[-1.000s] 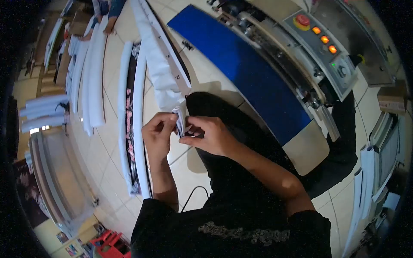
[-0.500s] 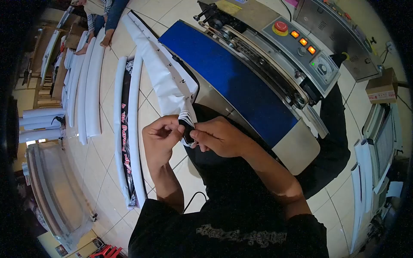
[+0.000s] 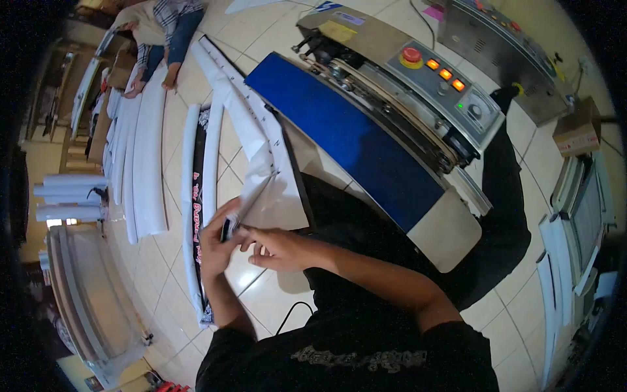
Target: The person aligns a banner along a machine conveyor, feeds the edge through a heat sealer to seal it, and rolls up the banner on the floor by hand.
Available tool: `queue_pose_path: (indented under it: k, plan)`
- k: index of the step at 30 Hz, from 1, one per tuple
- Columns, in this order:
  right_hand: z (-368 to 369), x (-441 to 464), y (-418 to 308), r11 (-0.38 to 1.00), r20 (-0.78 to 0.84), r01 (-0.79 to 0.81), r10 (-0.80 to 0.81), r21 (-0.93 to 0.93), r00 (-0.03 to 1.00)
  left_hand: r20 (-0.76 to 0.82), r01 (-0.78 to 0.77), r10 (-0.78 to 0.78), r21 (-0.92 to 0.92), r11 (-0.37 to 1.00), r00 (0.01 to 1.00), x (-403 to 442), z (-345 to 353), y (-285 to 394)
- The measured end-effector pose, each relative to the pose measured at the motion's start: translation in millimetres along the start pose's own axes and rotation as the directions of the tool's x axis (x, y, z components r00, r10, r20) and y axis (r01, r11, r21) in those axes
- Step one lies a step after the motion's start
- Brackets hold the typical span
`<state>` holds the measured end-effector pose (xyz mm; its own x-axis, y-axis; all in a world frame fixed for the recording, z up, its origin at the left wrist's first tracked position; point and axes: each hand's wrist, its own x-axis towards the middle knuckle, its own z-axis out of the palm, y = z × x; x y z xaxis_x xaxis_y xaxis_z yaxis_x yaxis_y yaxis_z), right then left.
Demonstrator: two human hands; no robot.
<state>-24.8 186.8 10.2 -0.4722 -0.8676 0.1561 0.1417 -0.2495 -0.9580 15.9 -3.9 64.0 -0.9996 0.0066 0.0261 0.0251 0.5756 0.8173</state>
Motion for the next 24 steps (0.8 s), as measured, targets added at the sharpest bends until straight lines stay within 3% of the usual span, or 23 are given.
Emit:
queue_pose_path:
  k: [2, 3, 5, 6, 7, 8, 9, 12, 14, 16, 20, 21, 22, 23, 24]
  plan:
    - [9.0, -8.7, 19.3, 0.947, 0.178, 0.076, -0.02, -0.313, 0.984, -0.185, 0.33, -0.323, 0.006, 0.944, 0.928, -26.6, -21.1, -3.7]
    - [12.2, -16.3, 22.6, 0.959, 0.219, 0.091, -0.031, -0.269, 0.975, -0.145, 0.005, 0.034, 0.257, 0.966, 0.989, -49.0, -37.6, -35.7]
    - [14.5, -33.8, 24.6, 0.973, 0.284, 0.057, 0.01, -0.225, 0.959, -0.146, 0.055, 0.004, 0.399, 0.915, 0.989, -102.8, -41.2, -52.4]
    - [14.2, -42.7, 25.9, 0.974, 0.296, 0.002, 0.068, -0.227, 0.953, -0.091, 0.01, 0.032, 0.431, 0.902, 0.995, -133.6, -28.3, -55.4]
    - [17.9, -47.8, 37.8, 0.98, 0.266, -0.008, 0.062, -0.199, 0.962, -0.018, 0.045, -0.042, 0.456, 0.889, 0.999, -173.2, -19.3, -77.8]
    - [22.8, -49.8, 54.3, 0.986, 0.236, -0.015, 0.055, -0.165, 0.97, 0.068, -0.034, -0.009, 0.598, 0.801, 0.998, -226.0, -16.4, -120.3]
    - [23.9, -51.0, 66.5, 0.982, 0.186, 0.029, 0.007, -0.189, 0.982, 0.292, -0.264, 0.1, 0.605, 0.751, 0.951, -275.7, -23.5, -192.4]
    - [19.8, -69.3, 55.1, 0.985, 0.114, 0.05, -0.032, -0.165, 0.993, 0.425, 0.002, -0.265, 0.526, 0.85, 0.866, -237.2, 52.5, -161.5]
    - [22.3, -78.0, 57.0, 0.968, 0.009, 0.159, -0.161, -0.193, 0.987, 0.473, 0.017, -0.27, 0.473, 0.881, 0.838, -191.0, 89.3, -138.6]
    - [8.5, -109.5, 47.0, 0.923, 0.04, 0.282, -0.282, -0.26, 0.959, 0.501, -0.02, -0.219, 0.428, 0.904, 0.837, -147.5, 117.1, -115.6]
    - [-35.3, -209.7, -17.1, 0.88, -0.083, 0.308, -0.359, -0.361, 0.93, 0.533, -0.07, -0.117, 0.317, 0.946, 0.838, -77.0, 164.4, -70.4]
    - [-48.8, -244.3, -32.4, 0.88, -0.334, 0.207, -0.366, -0.427, 0.868, 0.535, -0.08, -0.092, 0.289, 0.954, 0.84, -63.3, 175.8, -58.3]
    - [-63.6, -281.3, -47.5, 0.875, -0.548, 0.096, -0.379, -0.475, 0.746, 0.535, -0.092, -0.065, 0.262, 0.961, 0.842, -48.1, 188.5, -45.7]
    - [-78.5, -317.6, -48.7, 0.741, -0.732, -0.281, -0.391, -0.61, 0.558, 0.532, -0.106, -0.038, 0.237, 0.966, 0.846, -35.2, 200.1, -34.0]
    - [-98.6, -361.6, -53.6, 0.757, -0.808, -0.312, -0.462, -0.574, 0.366, 0.536, -0.126, -0.007, 0.211, 0.969, 0.844, -24.4, 212.3, -21.4]
